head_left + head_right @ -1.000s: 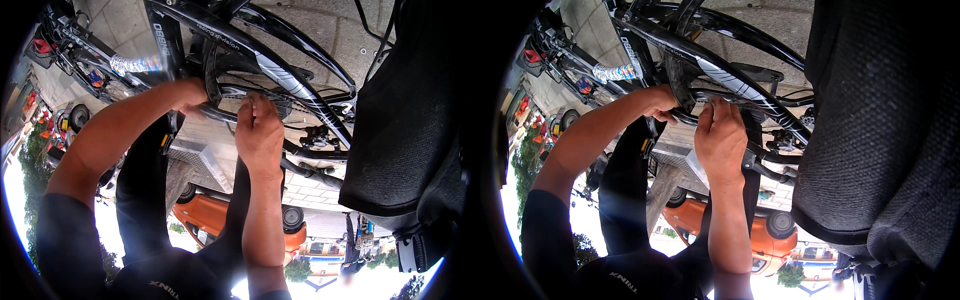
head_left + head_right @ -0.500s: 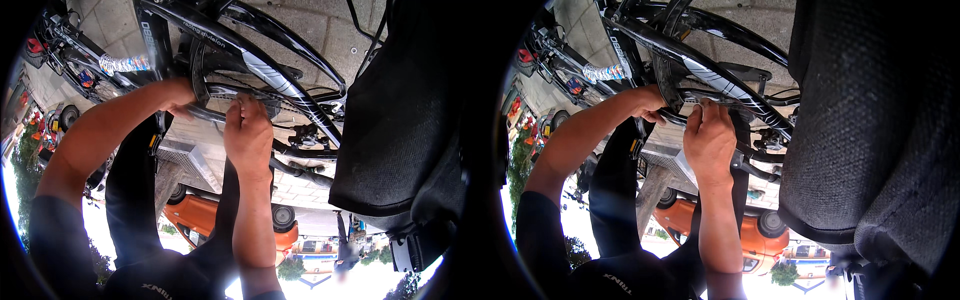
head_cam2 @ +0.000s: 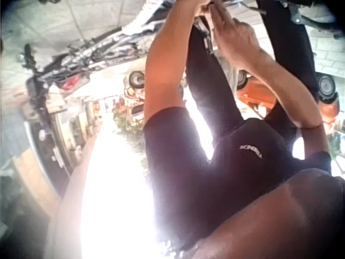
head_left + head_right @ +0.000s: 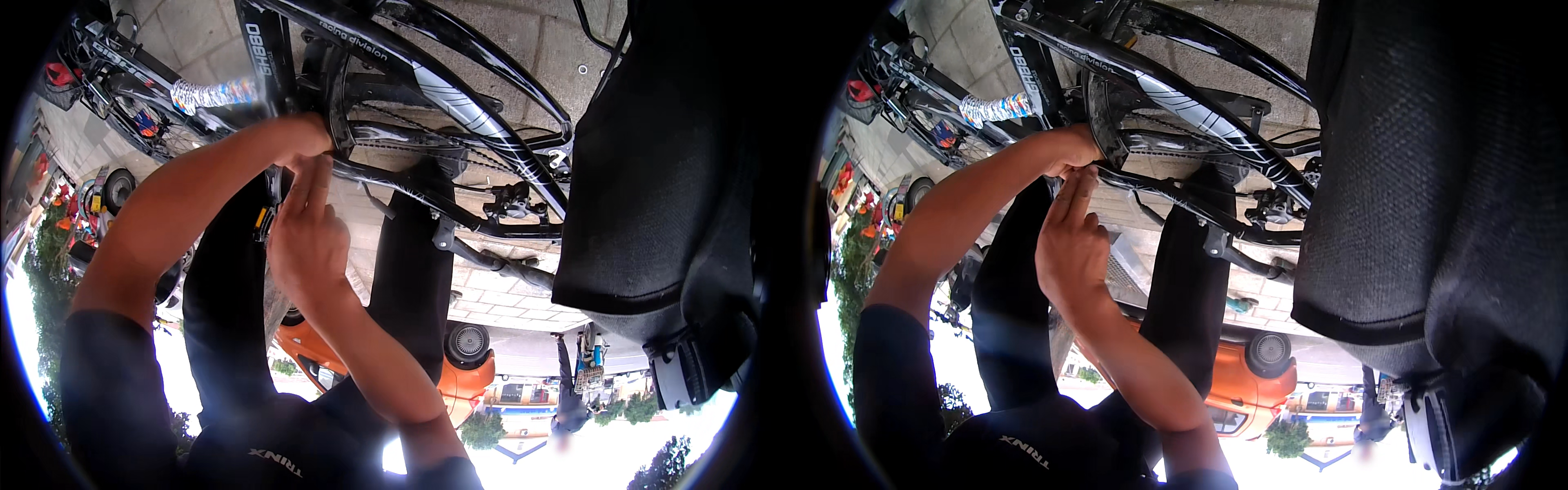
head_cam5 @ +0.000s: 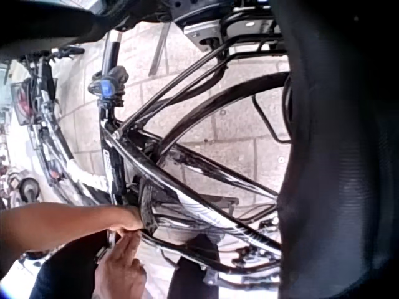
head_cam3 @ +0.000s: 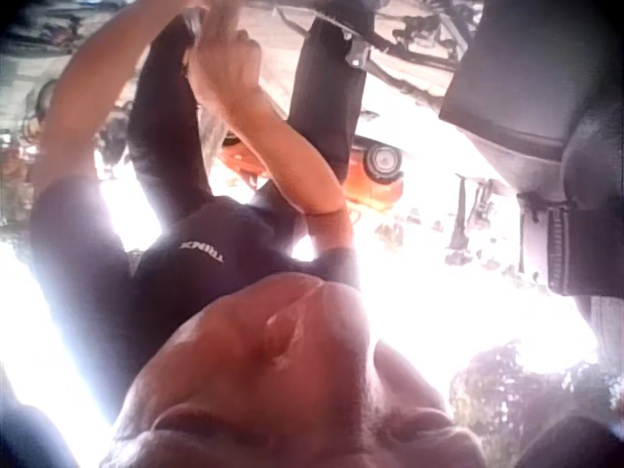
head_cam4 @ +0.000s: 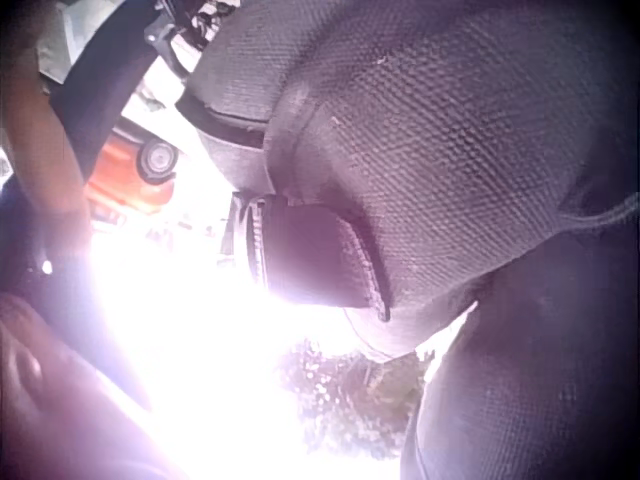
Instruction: The person removes a bicycle tire from the rim, inspects the inner tube, and reassembles the tire onto the wheel. They manipulate the tire and tube by hand, then walk into a shop area and pick up a small metal part from a container.
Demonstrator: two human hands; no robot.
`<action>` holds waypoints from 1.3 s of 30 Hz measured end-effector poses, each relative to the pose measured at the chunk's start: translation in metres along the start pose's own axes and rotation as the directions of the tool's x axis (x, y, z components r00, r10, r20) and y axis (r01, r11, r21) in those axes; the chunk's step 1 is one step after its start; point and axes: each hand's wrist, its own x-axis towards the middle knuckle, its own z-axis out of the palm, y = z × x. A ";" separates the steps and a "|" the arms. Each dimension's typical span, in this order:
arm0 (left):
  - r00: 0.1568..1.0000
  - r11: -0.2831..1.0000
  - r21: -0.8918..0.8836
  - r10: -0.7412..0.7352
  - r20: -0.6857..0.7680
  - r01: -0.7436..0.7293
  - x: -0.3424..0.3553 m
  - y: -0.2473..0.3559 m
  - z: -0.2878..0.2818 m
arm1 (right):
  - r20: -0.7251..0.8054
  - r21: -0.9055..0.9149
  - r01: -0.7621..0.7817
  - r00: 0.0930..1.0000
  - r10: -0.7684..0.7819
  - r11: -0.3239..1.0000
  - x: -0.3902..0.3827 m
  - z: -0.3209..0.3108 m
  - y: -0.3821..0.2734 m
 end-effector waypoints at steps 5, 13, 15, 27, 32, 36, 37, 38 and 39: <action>0.995 0.998 0.013 0.067 0.072 -0.068 0.011 -0.011 -0.001 | 0.168 0.180 -0.171 0.976 0.141 0.969 0.007 0.003 0.004; 1.000 1.000 0.001 0.016 -0.003 -0.016 0.005 0.001 -0.001 | 0.265 0.133 -0.302 0.929 0.260 0.944 0.025 0.007 0.015; 1.000 1.000 0.022 0.017 0.001 -0.017 -0.001 0.000 0.003 | 0.295 0.130 -0.293 0.924 0.245 0.947 0.027 0.009 0.015; 0.999 0.999 0.010 0.045 -0.029 -0.044 0.022 -0.006 0.002 | 0.305 0.087 -0.311 0.913 0.272 0.946 0.033 0.022 0.018; 0.999 1.000 -0.019 -0.023 0.023 0.024 0.039 -0.018 0.001 | 0.239 0.107 -0.299 0.933 0.268 0.948 0.026 0.028 0.021; 0.998 0.999 0.043 0.001 -0.057 0.002 0.021 -0.003 0.006 | 0.178 0.201 -0.286 0.951 0.252 0.937 0.049 0.034 0.044; 0.998 0.999 0.046 -0.025 -0.051 0.028 0.023 -0.005 0.006 | 0.238 0.173 -0.338 0.926 0.294 0.925 0.054 0.012 0.042; 0.998 0.997 0.050 -0.054 -0.043 0.056 0.025 -0.007 0.007 | 0.187 0.257 -0.320 0.942 0.277 0.912 0.054 0.012 0.052; 0.998 0.999 0.021 -0.041 -0.047 0.042 0.014 -0.004 0.008 | 0.118 0.261 -0.326 0.945 0.305 0.909 0.058 0.002 0.059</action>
